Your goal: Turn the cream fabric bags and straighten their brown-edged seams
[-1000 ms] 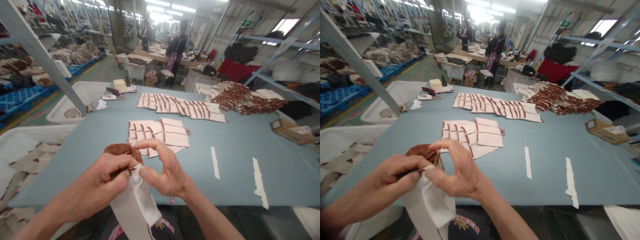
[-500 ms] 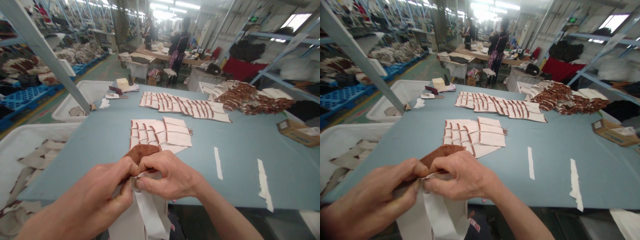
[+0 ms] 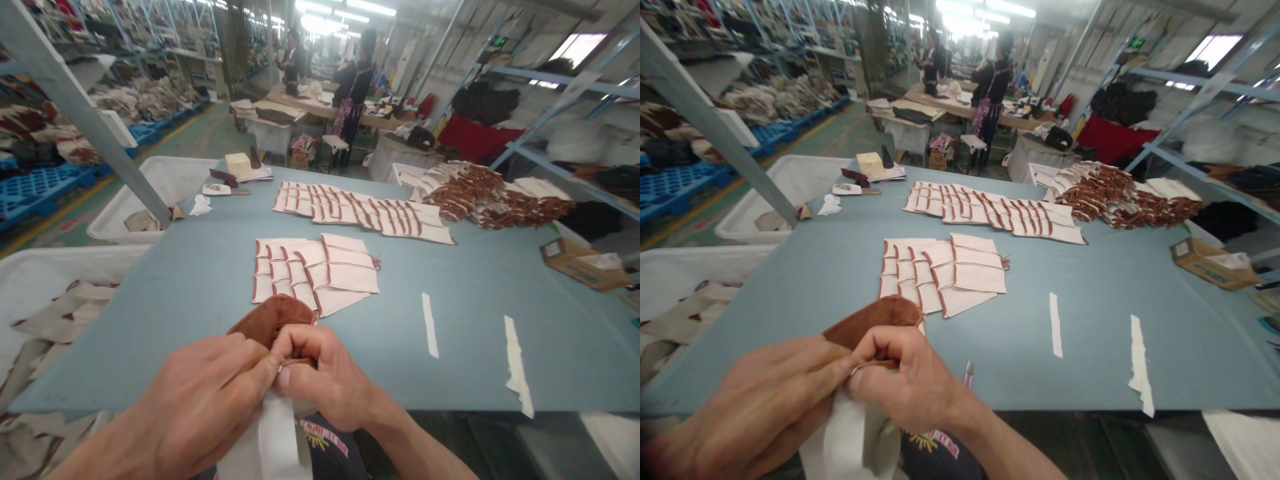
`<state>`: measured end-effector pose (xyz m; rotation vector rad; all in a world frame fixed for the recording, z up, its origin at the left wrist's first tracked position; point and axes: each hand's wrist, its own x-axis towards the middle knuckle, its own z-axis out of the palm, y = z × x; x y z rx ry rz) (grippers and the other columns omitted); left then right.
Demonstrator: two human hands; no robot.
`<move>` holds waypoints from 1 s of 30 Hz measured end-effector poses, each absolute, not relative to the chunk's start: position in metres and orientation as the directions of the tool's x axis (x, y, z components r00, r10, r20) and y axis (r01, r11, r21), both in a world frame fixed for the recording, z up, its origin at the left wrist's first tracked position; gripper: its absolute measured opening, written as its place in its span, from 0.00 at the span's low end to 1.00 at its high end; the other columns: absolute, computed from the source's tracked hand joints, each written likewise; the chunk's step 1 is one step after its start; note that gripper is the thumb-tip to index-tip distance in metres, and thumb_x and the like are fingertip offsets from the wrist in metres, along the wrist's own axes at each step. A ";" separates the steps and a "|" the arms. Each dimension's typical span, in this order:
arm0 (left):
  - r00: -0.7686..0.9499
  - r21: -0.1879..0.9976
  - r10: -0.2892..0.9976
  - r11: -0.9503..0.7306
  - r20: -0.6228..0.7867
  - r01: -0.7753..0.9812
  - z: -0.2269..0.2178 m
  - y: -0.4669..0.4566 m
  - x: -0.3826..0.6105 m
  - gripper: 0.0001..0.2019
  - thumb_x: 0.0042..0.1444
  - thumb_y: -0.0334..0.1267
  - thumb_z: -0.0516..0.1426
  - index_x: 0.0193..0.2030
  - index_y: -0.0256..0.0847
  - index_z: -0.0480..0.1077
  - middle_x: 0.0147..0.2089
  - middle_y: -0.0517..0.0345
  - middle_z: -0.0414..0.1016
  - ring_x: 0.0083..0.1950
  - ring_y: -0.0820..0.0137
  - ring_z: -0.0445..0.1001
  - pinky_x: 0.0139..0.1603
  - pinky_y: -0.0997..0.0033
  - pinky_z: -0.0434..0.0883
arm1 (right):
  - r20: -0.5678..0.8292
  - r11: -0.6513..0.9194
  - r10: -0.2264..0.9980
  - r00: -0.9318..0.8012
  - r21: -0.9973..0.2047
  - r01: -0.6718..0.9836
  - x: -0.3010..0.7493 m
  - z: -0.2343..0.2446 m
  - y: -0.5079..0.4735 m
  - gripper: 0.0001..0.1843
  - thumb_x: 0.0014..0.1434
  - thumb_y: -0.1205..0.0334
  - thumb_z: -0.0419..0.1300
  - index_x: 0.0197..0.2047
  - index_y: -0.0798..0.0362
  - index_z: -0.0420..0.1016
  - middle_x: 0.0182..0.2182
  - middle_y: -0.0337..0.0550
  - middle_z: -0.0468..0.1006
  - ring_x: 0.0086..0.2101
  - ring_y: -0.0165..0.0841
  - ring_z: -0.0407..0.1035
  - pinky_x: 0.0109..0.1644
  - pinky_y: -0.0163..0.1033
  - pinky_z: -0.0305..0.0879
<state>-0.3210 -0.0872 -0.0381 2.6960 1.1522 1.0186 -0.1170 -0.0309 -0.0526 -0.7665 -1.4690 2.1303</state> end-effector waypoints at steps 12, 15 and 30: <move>0.533 0.346 0.675 -0.728 0.510 0.592 -0.049 -0.086 -0.325 0.15 0.67 0.23 0.51 0.51 0.48 0.66 0.27 0.65 0.75 0.24 0.67 0.70 0.28 0.66 0.64 | -0.210 -0.329 0.578 -0.788 -0.944 0.010 -0.118 -0.050 -0.018 0.06 0.49 0.61 0.64 0.29 0.51 0.69 0.20 0.27 0.63 0.22 0.24 0.51 0.25 0.29 0.49; 0.442 0.459 0.762 -0.642 0.473 0.615 -0.039 -0.089 -0.326 0.12 0.68 0.26 0.53 0.52 0.49 0.65 0.32 0.66 0.80 0.27 0.70 0.77 0.32 0.70 0.68 | -0.173 -0.216 0.636 -0.752 -0.975 0.041 -0.116 -0.045 -0.020 0.04 0.48 0.63 0.61 0.28 0.50 0.68 0.20 0.28 0.62 0.23 0.25 0.52 0.25 0.30 0.50; 0.388 0.575 0.754 -0.655 0.530 0.490 -0.066 -0.073 -0.329 0.24 0.84 0.47 0.43 0.32 0.46 0.60 0.25 0.68 0.64 0.24 0.71 0.60 0.27 0.68 0.58 | 0.024 -0.111 0.683 -0.730 -0.984 -0.136 -0.125 -0.059 -0.030 0.05 0.49 0.61 0.61 0.28 0.49 0.67 0.21 0.29 0.61 0.22 0.26 0.51 0.25 0.32 0.48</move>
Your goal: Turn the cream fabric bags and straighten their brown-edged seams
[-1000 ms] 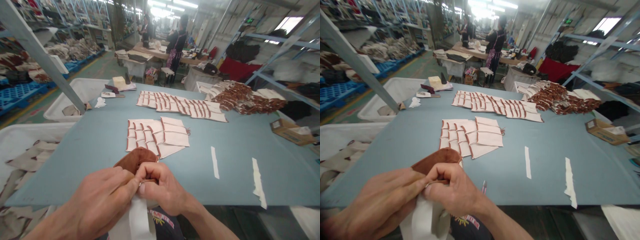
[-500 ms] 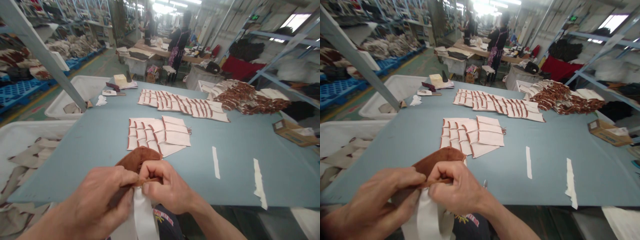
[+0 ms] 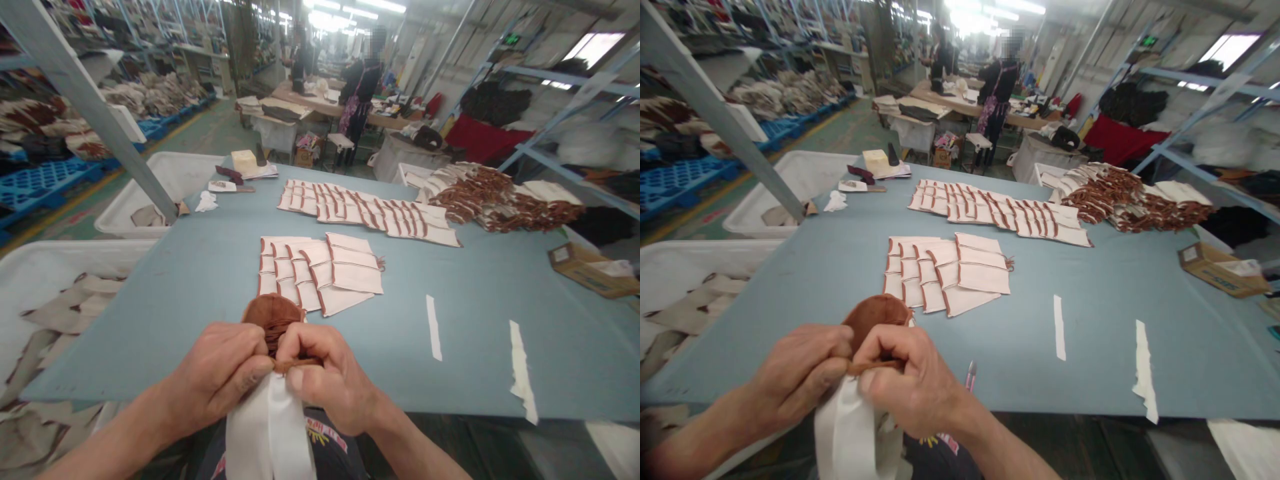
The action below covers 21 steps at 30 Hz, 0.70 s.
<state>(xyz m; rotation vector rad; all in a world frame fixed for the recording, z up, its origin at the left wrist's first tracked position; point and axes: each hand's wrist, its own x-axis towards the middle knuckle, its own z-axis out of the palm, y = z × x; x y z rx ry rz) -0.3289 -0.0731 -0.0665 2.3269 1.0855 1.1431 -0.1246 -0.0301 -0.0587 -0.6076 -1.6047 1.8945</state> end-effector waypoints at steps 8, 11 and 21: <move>0.388 0.740 0.841 -0.525 0.377 0.420 -0.058 -0.069 -0.331 0.33 0.81 0.60 0.36 0.36 0.43 0.68 0.31 0.61 0.72 0.30 0.69 0.71 0.34 0.70 0.68 | 0.290 0.424 0.685 -0.668 -0.905 0.042 -0.115 -0.046 -0.025 0.03 0.54 0.67 0.58 0.29 0.49 0.70 0.24 0.32 0.71 0.26 0.28 0.62 0.32 0.34 0.58; 0.482 0.649 0.798 -0.587 0.361 0.485 -0.033 -0.068 -0.334 0.29 0.83 0.54 0.38 0.38 0.43 0.70 0.34 0.60 0.76 0.34 0.68 0.74 0.39 0.71 0.69 | 0.342 0.516 0.654 -0.674 -0.854 0.068 -0.110 -0.041 -0.024 0.04 0.57 0.67 0.58 0.31 0.49 0.71 0.25 0.33 0.74 0.27 0.29 0.65 0.35 0.34 0.60; 0.475 0.594 0.847 -0.515 0.240 0.619 -0.008 -0.076 -0.306 0.21 0.80 0.37 0.50 0.29 0.44 0.63 0.24 0.70 0.66 0.23 0.75 0.66 0.27 0.73 0.60 | 0.381 0.610 0.662 -0.645 -0.774 0.168 -0.102 -0.038 -0.032 0.06 0.54 0.67 0.57 0.29 0.47 0.63 0.23 0.33 0.72 0.25 0.30 0.65 0.32 0.36 0.57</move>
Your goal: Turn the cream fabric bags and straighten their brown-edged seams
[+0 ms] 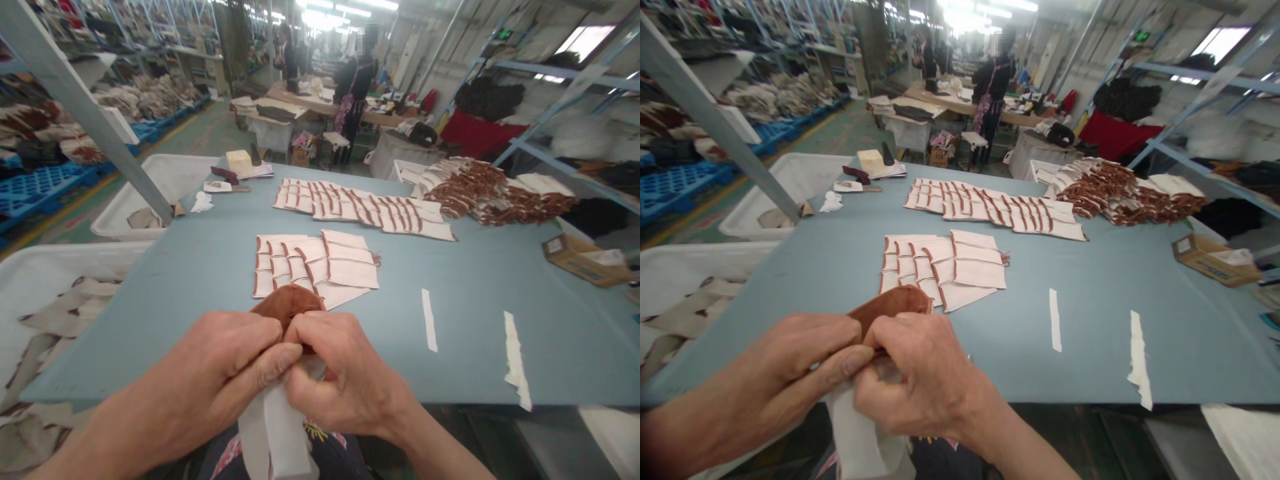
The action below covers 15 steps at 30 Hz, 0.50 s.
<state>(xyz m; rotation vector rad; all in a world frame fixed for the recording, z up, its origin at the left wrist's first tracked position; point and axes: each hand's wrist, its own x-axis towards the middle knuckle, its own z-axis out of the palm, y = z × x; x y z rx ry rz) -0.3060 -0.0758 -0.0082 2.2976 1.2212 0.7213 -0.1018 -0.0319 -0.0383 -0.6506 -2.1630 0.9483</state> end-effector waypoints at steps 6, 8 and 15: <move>0.368 0.735 0.898 -0.417 0.243 0.534 -0.031 -0.083 -0.301 0.20 0.78 0.35 0.52 0.29 0.44 0.61 0.26 0.71 0.64 0.25 0.76 0.65 0.29 0.76 0.63 | 0.310 0.506 0.711 -0.631 -0.849 0.154 -0.098 -0.036 -0.036 0.07 0.56 0.65 0.59 0.29 0.48 0.64 0.23 0.31 0.70 0.25 0.28 0.63 0.33 0.35 0.59; 0.361 0.786 0.900 -0.401 0.243 0.471 -0.042 -0.084 -0.301 0.20 0.78 0.36 0.51 0.29 0.44 0.59 0.26 0.70 0.61 0.25 0.75 0.65 0.29 0.76 0.63 | 0.209 0.376 0.722 -0.660 -0.919 0.120 -0.096 -0.035 -0.032 0.09 0.59 0.63 0.60 0.29 0.48 0.64 0.24 0.31 0.67 0.25 0.28 0.61 0.32 0.35 0.58; 0.250 0.896 0.946 -0.285 0.206 0.341 -0.064 -0.090 -0.301 0.22 0.79 0.42 0.51 0.29 0.44 0.59 0.26 0.68 0.57 0.26 0.73 0.61 0.28 0.73 0.60 | 0.101 0.151 0.607 -0.788 -0.988 -0.010 -0.096 -0.047 -0.024 0.20 0.74 0.53 0.54 0.29 0.47 0.60 0.25 0.33 0.62 0.27 0.30 0.59 0.32 0.36 0.58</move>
